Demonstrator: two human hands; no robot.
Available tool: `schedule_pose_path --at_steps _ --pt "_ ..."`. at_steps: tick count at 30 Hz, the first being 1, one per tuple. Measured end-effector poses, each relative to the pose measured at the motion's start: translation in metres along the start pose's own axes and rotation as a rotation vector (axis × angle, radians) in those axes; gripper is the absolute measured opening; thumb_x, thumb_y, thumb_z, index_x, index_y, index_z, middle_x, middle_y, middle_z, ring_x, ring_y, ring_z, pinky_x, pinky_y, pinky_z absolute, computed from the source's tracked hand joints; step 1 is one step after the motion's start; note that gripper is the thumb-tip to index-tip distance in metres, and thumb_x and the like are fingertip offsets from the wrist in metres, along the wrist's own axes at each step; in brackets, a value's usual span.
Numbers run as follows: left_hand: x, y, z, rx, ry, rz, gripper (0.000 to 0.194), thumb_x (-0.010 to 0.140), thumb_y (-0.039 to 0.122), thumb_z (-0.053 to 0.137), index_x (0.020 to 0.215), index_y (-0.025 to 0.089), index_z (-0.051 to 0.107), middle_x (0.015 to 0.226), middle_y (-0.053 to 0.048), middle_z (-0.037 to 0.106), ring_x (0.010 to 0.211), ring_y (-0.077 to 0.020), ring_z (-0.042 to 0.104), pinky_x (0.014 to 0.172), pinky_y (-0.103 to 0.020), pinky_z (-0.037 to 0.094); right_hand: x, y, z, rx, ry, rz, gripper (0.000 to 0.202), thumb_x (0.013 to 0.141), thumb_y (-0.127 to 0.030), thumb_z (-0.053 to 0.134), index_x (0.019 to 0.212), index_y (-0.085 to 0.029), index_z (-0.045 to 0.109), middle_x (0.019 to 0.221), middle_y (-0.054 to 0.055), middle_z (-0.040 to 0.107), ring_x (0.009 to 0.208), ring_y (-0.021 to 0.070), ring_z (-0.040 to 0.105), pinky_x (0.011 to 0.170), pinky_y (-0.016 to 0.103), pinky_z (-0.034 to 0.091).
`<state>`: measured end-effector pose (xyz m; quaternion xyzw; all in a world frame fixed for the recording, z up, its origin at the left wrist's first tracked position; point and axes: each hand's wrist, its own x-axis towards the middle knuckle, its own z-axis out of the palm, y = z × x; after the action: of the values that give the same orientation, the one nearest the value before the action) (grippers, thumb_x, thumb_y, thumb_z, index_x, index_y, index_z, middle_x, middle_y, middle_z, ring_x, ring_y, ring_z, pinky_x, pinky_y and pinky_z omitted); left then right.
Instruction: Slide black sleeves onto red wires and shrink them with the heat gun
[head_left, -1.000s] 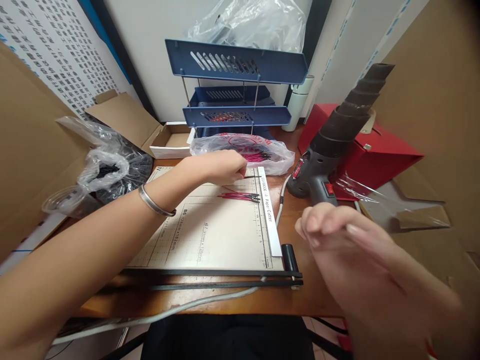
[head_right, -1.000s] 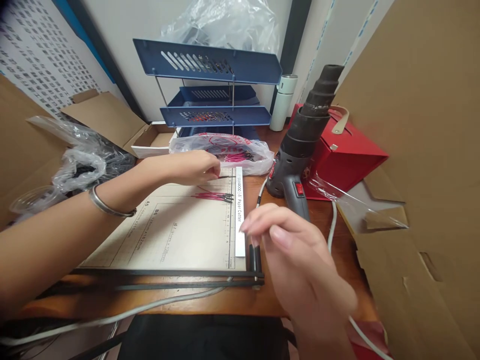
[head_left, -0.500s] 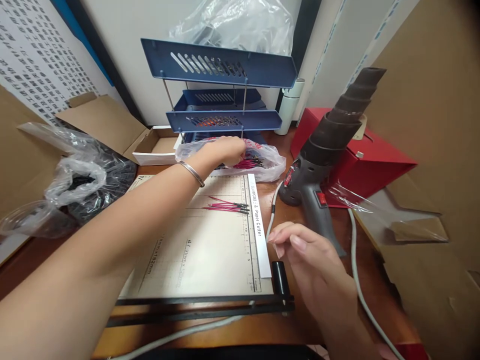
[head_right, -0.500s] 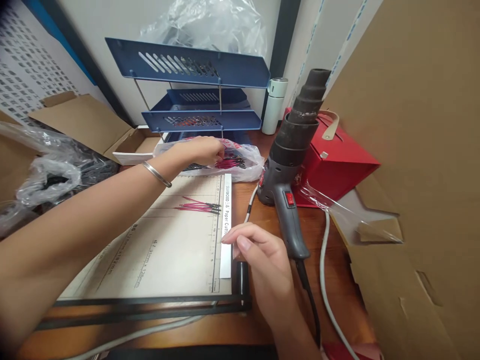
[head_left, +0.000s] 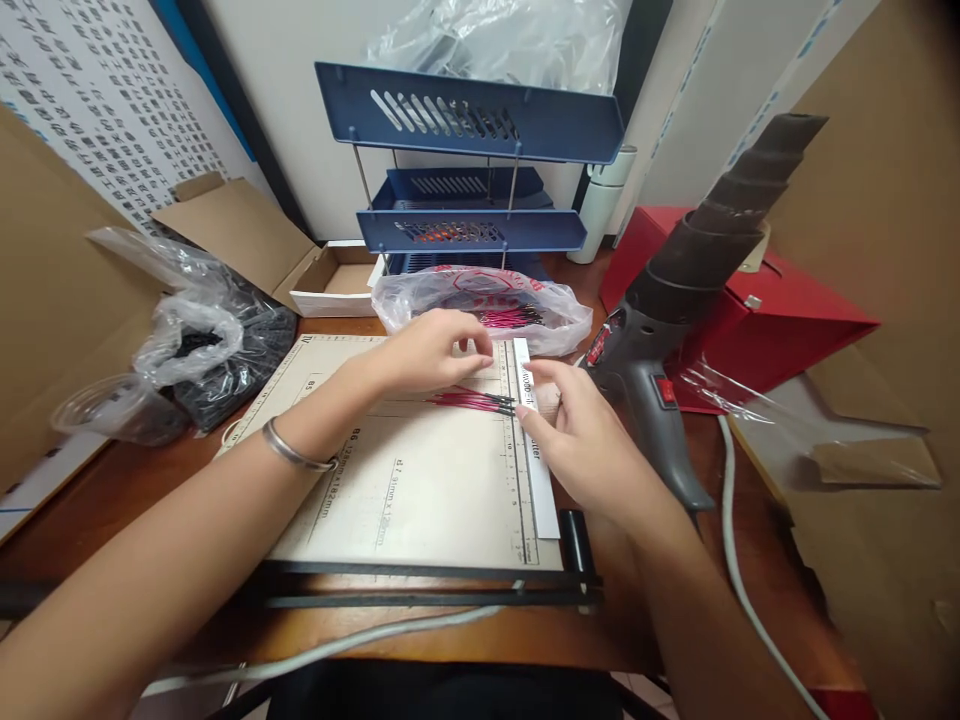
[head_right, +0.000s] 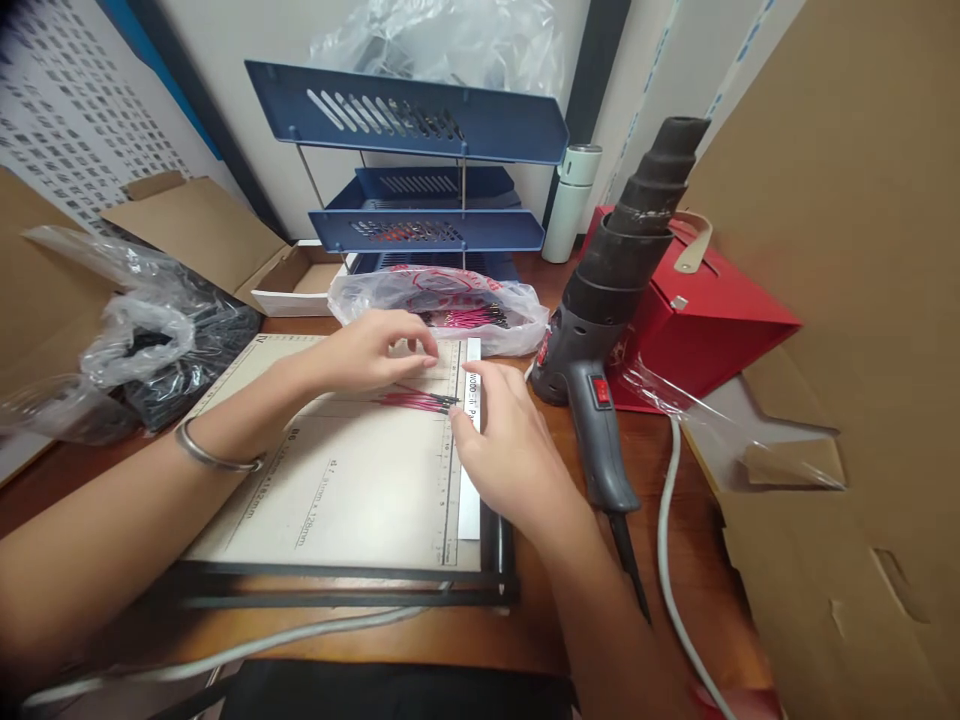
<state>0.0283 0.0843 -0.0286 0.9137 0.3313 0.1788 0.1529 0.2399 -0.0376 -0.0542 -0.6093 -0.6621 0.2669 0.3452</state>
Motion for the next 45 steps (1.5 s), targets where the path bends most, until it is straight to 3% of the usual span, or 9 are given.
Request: schedule_pose_path --at_steps 4,8,15,26,32,37,42,45 --pt "-0.023 0.0 0.004 -0.054 -0.082 -0.028 0.021 0.094 0.034 0.065 0.096 0.017 0.078 0.1 -0.007 0.076 0.092 -0.0211 0.067 0.087 -0.035 0.047 0.031 0.0 0.004 -0.146 -0.123 -0.009 0.059 0.098 -0.04 0.053 0.154 -0.022 0.049 0.164 0.017 0.046 0.142 0.0406 0.053 0.118 0.063 0.042" --pt "-0.024 -0.001 0.011 -0.077 -0.083 -0.073 0.016 0.093 0.028 0.063 0.091 0.016 0.074 0.094 -0.006 0.075 0.085 -0.0191 0.064 0.08 -0.032 0.046 0.045 0.018 0.017 -0.045 -0.112 -0.096 0.062 0.099 -0.044 0.05 0.152 -0.014 0.047 0.162 0.021 0.049 0.152 0.0352 0.046 0.129 0.057 0.034" --pt "-0.024 0.001 0.022 -0.12 -0.041 -0.108 0.017 0.094 0.029 0.062 0.089 0.016 0.073 0.084 -0.004 0.073 0.075 -0.0163 0.059 0.073 -0.03 0.041 0.047 0.037 0.031 0.161 -0.12 -0.033 0.067 0.091 -0.042 0.054 0.152 -0.017 0.041 0.165 0.018 0.048 0.154 0.0321 0.045 0.13 0.055 0.033" --pt "-0.032 -0.002 0.02 -0.163 -0.023 -0.06 0.03 0.095 0.045 0.064 0.097 0.017 0.076 0.09 -0.006 0.072 0.079 -0.0174 0.059 0.075 -0.031 0.043 0.046 0.034 0.032 0.199 -0.082 0.037 0.057 0.097 -0.04 0.051 0.149 -0.019 0.047 0.162 0.016 0.052 0.151 0.0329 0.048 0.128 0.056 0.034" --pt "-0.033 -0.004 0.021 -0.19 -0.021 -0.053 0.028 0.093 0.044 0.069 0.097 0.017 0.075 0.09 -0.005 0.072 0.077 -0.016 0.058 0.073 -0.029 0.044 0.044 0.031 0.031 0.171 -0.078 0.038 0.057 0.092 -0.035 0.053 0.147 -0.02 0.048 0.159 0.015 0.055 0.148 0.0326 0.051 0.126 0.058 0.036" --pt "-0.034 -0.002 0.02 -0.219 -0.037 -0.054 0.028 0.092 0.043 0.07 0.098 0.016 0.075 0.087 -0.004 0.072 0.072 -0.0141 0.056 0.068 -0.028 0.043 0.045 0.036 0.029 0.208 -0.113 -0.029 0.067 0.088 -0.035 0.057 0.153 -0.019 0.043 0.163 0.016 0.049 0.154 0.0321 0.044 0.13 0.056 0.031" --pt "-0.034 -0.001 0.02 -0.237 -0.037 -0.065 0.028 0.09 0.043 0.073 0.098 0.016 0.075 0.086 -0.003 0.071 0.073 -0.0139 0.056 0.069 -0.028 0.043 0.044 0.037 0.018 0.251 -0.25 -0.078 0.09 0.083 -0.039 0.063 0.161 -0.01 0.03 0.172 0.021 0.035 0.161 0.0342 0.032 0.134 0.054 0.022" --pt "-0.033 0.0 0.021 -0.22 -0.031 -0.059 0.029 0.09 0.045 0.074 0.1 0.017 0.076 0.085 -0.003 0.07 0.073 -0.014 0.056 0.069 -0.028 0.043 0.043 0.037 0.012 0.274 -0.334 -0.103 0.102 0.082 -0.046 0.072 0.166 -0.014 0.023 0.176 0.019 0.029 0.163 0.0346 0.03 0.135 0.055 0.022"
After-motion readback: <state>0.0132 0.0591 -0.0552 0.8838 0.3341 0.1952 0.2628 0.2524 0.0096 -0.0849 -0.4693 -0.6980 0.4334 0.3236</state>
